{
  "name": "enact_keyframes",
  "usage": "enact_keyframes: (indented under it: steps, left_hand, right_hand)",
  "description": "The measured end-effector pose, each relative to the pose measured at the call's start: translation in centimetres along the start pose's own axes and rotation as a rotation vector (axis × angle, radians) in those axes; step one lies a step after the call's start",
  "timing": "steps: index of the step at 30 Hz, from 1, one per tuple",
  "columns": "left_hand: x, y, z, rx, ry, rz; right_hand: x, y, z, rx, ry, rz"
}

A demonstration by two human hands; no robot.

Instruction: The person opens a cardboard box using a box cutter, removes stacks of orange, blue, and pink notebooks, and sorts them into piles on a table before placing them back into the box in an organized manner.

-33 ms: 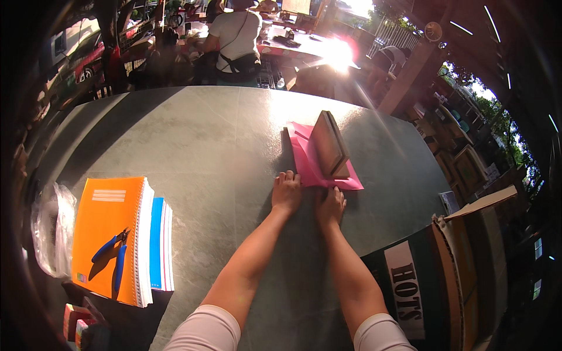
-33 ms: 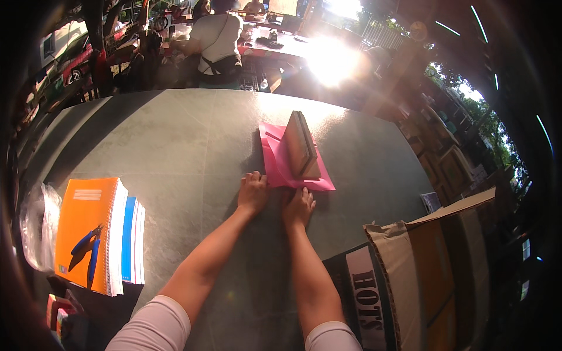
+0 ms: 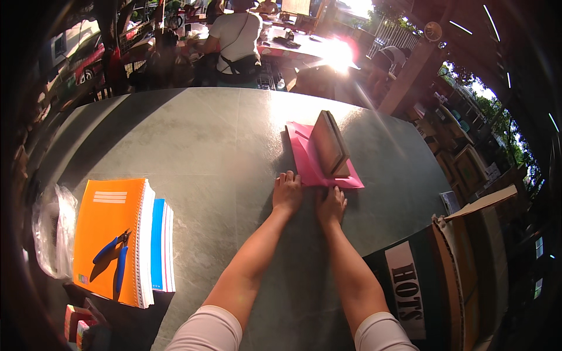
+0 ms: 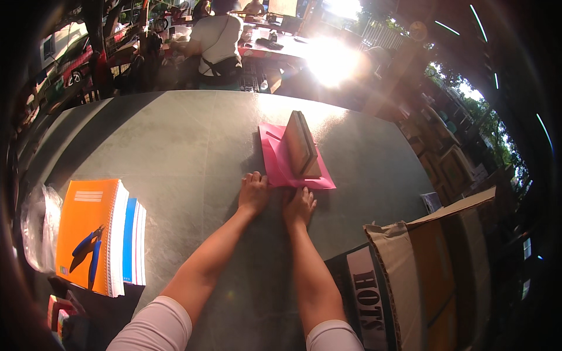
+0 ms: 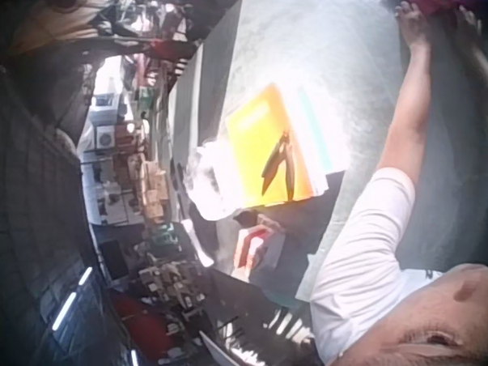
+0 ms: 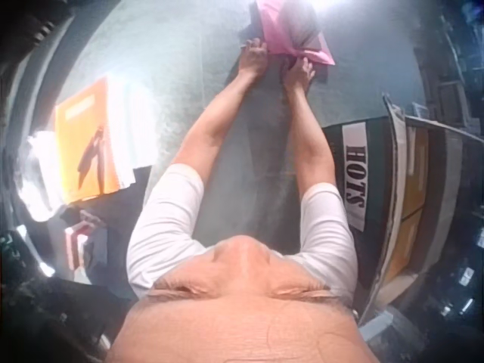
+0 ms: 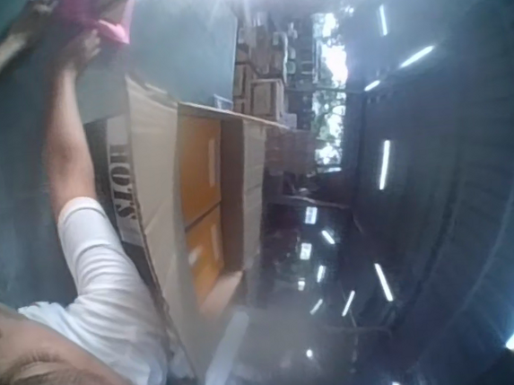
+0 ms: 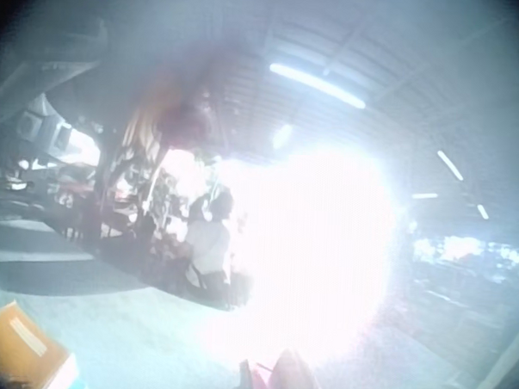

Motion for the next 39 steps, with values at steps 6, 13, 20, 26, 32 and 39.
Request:
enact_keyframes:
  steps: [6, 13, 20, 26, 32, 39]
  left_hand:
    - [-3.9, -0.4, -1.3, 0.044, 0.001, -0.188]
    - [-20.8, -2.9, -8.9, 0.128, -0.325, 0.036]
    - [-38.1, -4.9, -17.3, 0.125, -0.402, 0.235]
    - [-48.8, -1.7, -22.0, -0.194, -0.461, 0.607]
    - [-45.5, 13.7, -35.5, -1.005, -0.159, 0.831]
    - [-50.0, 28.0, -37.2, -0.507, -0.122, 1.138]
  right_hand:
    - [-4.8, -1.7, -2.3, -0.051, -0.181, -0.027]
    - [-22.1, -6.6, -10.6, 0.059, -0.373, -0.054]
    - [-47.1, -7.7, -25.4, 0.172, -0.567, -0.265]
    - [-69.4, 9.7, -34.6, 0.795, 0.430, 1.466]
    - [-52.4, 15.4, -55.8, 0.355, 0.915, 0.445]
    - [-36.6, 14.5, -52.8, 0.074, 0.148, -0.791]
Point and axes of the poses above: each hand's wrist, its own x-axis towards the middle knuckle, its own z-axis out of the palm, y = z × x, the point moved 1 cm from there along x, towards the middle knuckle, and after that the axes turned 14 degrees about -z, right-handed, at the moved point
